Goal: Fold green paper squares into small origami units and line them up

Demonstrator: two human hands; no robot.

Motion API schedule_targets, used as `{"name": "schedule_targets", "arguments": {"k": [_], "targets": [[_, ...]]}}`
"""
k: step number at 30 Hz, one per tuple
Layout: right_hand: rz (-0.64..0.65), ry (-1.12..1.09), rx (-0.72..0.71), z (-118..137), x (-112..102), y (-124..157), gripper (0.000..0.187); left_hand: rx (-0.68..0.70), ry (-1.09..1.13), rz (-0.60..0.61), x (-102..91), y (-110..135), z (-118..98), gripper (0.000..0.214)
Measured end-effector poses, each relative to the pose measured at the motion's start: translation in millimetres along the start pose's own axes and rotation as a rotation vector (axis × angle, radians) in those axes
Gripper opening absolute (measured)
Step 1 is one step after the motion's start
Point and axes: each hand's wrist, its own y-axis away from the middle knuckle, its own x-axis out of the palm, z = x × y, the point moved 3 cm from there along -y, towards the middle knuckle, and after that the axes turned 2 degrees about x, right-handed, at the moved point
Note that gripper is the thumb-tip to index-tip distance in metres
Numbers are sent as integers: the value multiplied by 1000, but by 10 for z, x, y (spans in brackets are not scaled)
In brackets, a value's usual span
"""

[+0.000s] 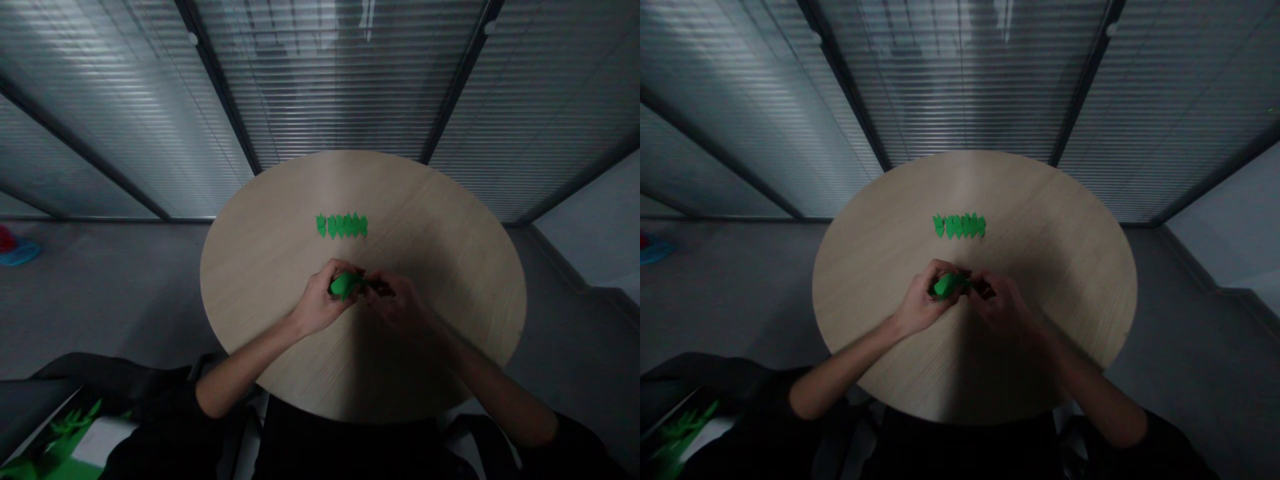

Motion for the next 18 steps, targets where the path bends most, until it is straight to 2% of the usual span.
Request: {"name": "schedule_targets", "arguments": {"k": [4,13,18], "targets": [[28,-11,15,3,13,-1,17,11,10,34,16,2,14,29],[3,-28,34,-35,-5,3,17,77,12,96,25,18,-7,40],[52,-49,34,-42,-1,-10,20,94,3,106,26,10,-9,39]]}}
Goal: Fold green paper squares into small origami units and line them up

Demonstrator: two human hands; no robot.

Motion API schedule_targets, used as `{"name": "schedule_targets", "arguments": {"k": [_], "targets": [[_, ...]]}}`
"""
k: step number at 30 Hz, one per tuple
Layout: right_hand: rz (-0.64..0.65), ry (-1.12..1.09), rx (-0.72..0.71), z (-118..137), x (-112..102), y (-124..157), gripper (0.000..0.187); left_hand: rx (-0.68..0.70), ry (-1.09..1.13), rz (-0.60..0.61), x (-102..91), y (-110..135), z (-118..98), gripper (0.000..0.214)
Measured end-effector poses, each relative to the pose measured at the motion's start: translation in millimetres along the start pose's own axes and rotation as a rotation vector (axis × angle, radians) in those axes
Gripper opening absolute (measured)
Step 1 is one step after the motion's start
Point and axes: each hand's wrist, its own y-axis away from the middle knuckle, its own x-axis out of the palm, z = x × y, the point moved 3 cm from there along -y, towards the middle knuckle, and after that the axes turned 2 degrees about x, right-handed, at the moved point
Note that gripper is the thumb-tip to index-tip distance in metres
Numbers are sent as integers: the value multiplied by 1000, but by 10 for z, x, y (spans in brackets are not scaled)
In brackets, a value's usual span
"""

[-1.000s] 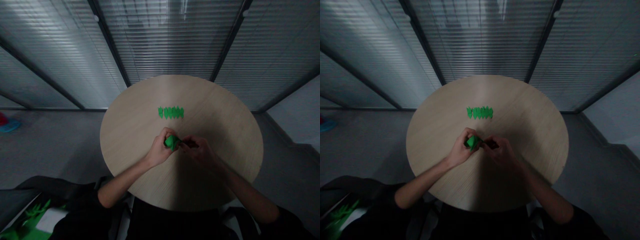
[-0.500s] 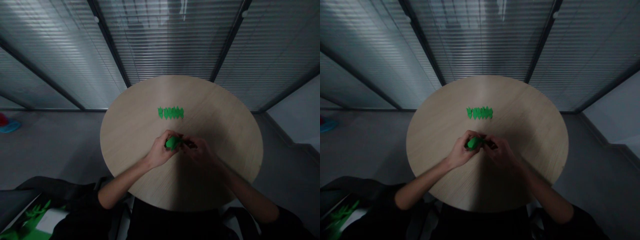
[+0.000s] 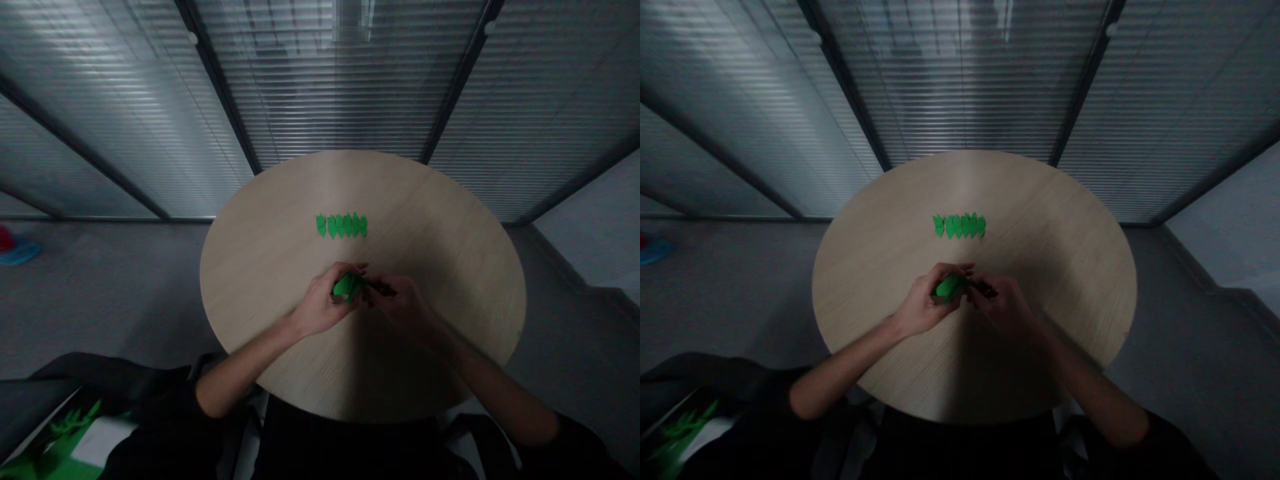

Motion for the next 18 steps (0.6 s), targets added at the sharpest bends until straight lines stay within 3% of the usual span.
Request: {"name": "schedule_targets", "arguments": {"k": [13,18], "targets": [[-91,-25,-78,-4,2,3,18,76,-45,46,33,32,-10,64],[-57,-5,-54,-3,8,4,19,79,-48,54,31,27,-27,64]]}}
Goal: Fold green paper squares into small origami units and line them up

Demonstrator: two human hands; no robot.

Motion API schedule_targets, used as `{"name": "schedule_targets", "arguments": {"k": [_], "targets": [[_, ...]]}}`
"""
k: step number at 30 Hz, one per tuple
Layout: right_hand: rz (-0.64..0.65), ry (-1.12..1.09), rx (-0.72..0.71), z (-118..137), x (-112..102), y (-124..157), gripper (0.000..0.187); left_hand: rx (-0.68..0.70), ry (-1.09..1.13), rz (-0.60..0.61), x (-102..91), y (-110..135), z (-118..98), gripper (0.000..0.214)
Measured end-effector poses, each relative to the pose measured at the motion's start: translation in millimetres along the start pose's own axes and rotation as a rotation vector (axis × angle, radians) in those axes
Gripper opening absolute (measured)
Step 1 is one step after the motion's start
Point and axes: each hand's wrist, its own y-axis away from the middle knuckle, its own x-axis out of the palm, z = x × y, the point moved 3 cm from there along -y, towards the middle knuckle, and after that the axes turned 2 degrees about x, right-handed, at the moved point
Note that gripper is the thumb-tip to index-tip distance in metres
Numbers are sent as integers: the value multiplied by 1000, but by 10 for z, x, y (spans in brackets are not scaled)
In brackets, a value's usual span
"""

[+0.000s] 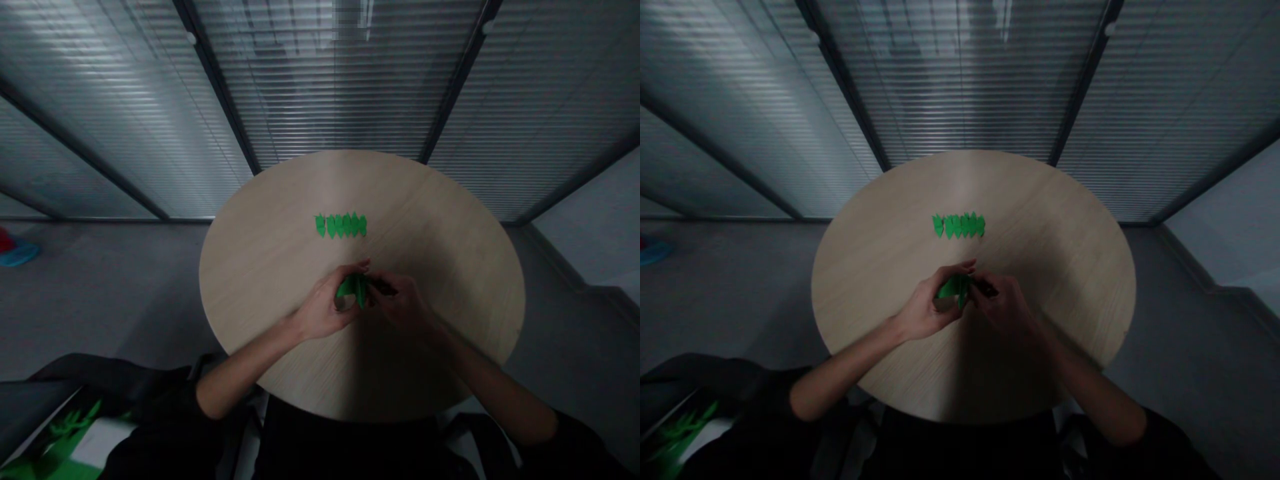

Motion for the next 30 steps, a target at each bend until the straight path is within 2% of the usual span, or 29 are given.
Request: {"name": "schedule_targets", "arguments": {"k": [6,9,12,16,20,22,24,26,30], "targets": [[-33,45,-41,16,-5,12,20,23,-32,11,15,0,5,66],[-95,47,7,-39,-15,4,23,83,-135,-61,-3,9,-7,64],[-144,24,62,-72,-15,-9,26,162,-314,-186,-37,33,-41,49],[-147,-15,74,-30,1,-11,28,179,-433,-254,-60,39,-67,23],[-83,22,15,45,-5,5,34,142,-342,-360,-119,-13,-70,16],[-131,60,-39,70,-46,12,40,103,-259,-425,-155,-45,-60,10],[-213,72,-100,87,-98,20,29,53,-157,-456,-174,-71,-41,5],[-235,49,-162,101,-132,25,22,-5,-38,-437,-165,-87,-16,4],[-63,-63,-207,124,-129,30,35,-134,155,-362,-110,-79,28,9]]}}
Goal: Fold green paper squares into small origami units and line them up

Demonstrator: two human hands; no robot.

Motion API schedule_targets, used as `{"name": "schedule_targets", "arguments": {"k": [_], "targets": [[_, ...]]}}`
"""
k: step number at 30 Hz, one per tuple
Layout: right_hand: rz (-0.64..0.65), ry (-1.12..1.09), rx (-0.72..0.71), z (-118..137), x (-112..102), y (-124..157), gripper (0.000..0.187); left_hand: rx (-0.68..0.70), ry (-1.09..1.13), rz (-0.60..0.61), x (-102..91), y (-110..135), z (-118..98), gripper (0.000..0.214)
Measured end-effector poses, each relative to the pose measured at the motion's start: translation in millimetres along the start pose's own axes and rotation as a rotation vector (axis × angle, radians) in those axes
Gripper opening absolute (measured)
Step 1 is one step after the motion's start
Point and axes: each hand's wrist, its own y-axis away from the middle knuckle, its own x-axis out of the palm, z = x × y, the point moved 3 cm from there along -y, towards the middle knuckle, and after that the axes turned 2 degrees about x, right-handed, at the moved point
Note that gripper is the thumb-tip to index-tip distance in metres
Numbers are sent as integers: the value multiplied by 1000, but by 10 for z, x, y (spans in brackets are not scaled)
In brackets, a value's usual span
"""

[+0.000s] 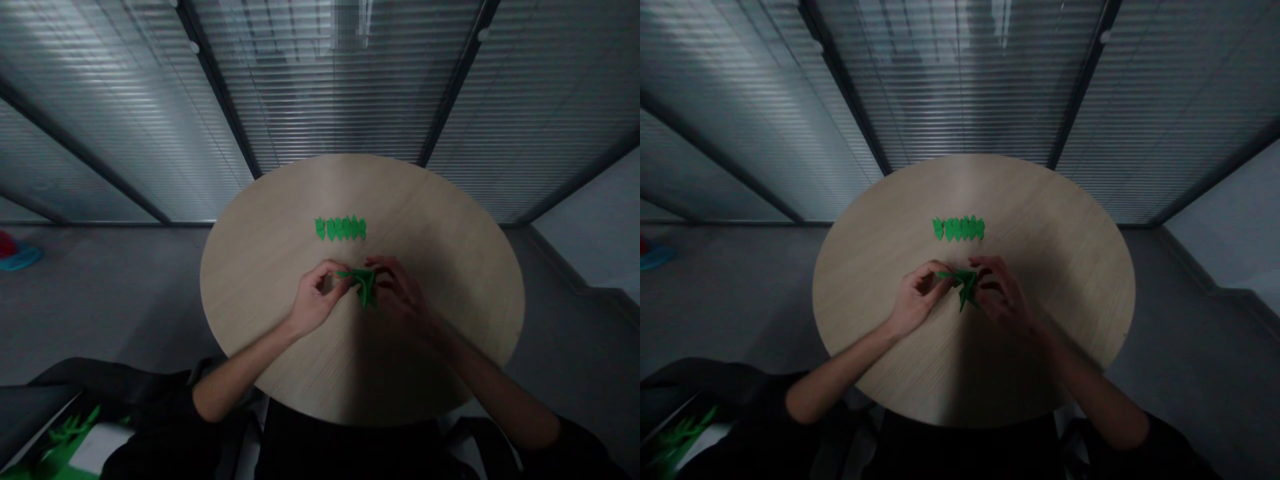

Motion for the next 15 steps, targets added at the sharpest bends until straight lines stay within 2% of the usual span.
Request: {"name": "schedule_targets", "arguments": {"k": [3,5,12,15], "targets": [[103,-61,-12,25,23,1,26,-104,76,40,27,33,22,14],[121,-70,2,29,38,-1,22,-135,122,55,41,50,26,18],[62,-48,38,10,61,-19,16,-35,191,-7,54,89,50,33],[17,-35,30,4,58,-22,14,-8,200,-3,58,99,44,23]]}}
